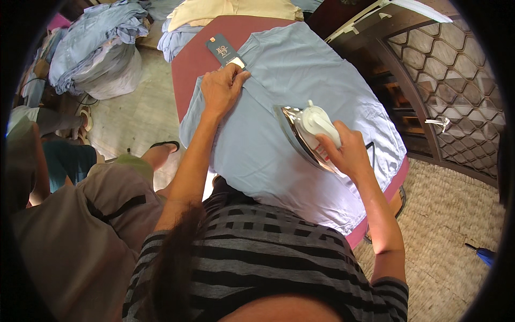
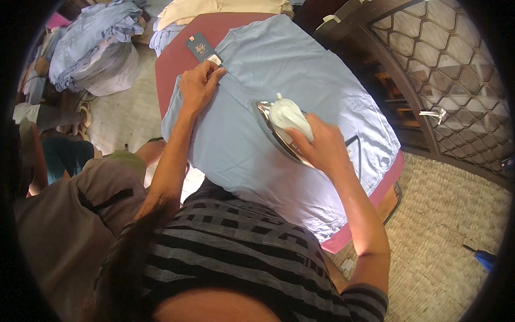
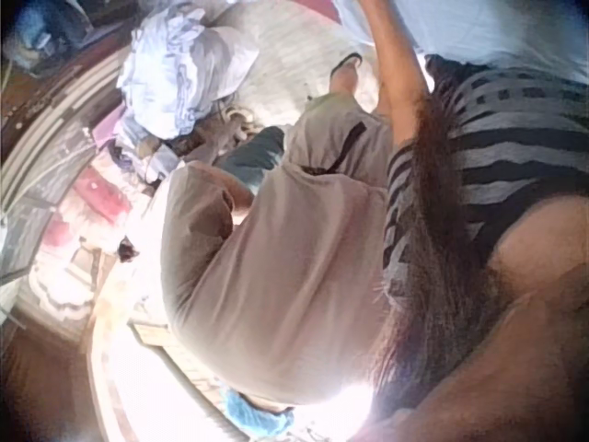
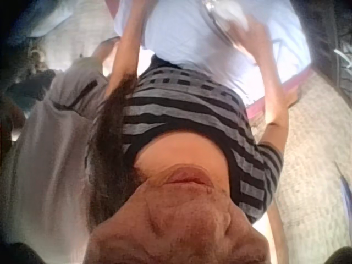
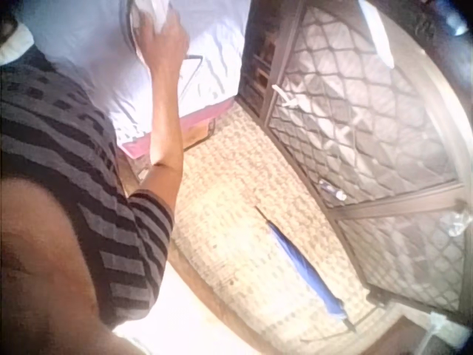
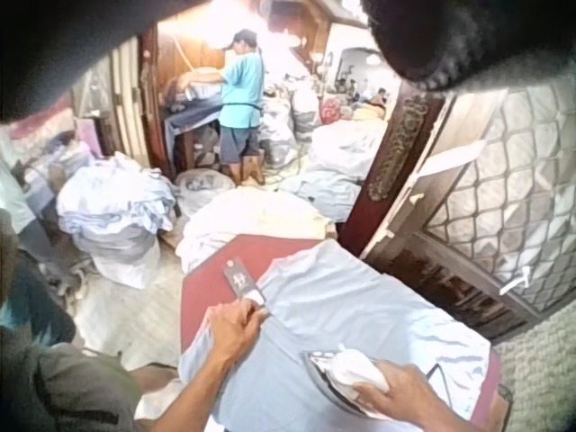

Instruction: The person irons a blue shirt on a pink ironing board, smoothing the fabric with their hands and pressing sections with an iron before folding the garment.

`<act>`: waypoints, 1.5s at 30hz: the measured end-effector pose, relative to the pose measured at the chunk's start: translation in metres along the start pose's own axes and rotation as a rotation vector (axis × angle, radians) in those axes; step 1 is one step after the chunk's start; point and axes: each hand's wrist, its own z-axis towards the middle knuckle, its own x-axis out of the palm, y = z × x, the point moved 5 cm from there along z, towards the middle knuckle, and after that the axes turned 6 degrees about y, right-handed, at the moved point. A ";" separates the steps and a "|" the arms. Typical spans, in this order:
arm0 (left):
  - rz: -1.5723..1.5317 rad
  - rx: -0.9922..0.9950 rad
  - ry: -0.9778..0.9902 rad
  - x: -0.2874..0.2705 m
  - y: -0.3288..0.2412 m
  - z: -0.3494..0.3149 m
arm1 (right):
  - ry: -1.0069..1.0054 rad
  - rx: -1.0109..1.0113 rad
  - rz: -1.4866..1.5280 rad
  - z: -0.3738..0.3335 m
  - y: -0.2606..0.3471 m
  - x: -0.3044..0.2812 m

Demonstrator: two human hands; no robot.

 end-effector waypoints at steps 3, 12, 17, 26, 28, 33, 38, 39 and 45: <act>-0.035 -0.003 -0.024 0.000 -0.005 0.001 | -0.018 -0.077 -0.034 0.026 0.015 0.009; 0.007 0.047 -0.028 -0.004 0.002 -0.001 | -0.028 0.043 0.043 -0.002 0.011 0.009; -0.007 0.026 -0.032 0.003 -0.008 0.000 | -0.032 0.018 0.011 0.011 0.012 0.011; -0.004 -0.039 0.023 0.002 -0.003 -0.001 | 0.095 -0.181 -0.094 0.038 0.004 -0.004; -0.012 -0.092 0.070 0.003 0.002 -0.002 | 0.095 -0.136 -0.053 0.019 -0.013 -0.006; -0.002 -0.056 0.058 0.002 -0.002 -0.003 | 0.065 0.040 0.028 -0.057 -0.040 -0.018; 0.000 -0.008 -0.010 0.000 -0.003 -0.009 | -0.093 0.113 0.039 -0.114 -0.050 -0.007; 0.004 -0.018 -0.002 0.000 -0.003 -0.011 | -0.113 0.132 0.075 -0.116 -0.051 -0.003; 0.097 -0.071 0.092 0.001 -0.010 -0.005 | -0.184 0.189 0.267 -0.079 -0.035 -0.003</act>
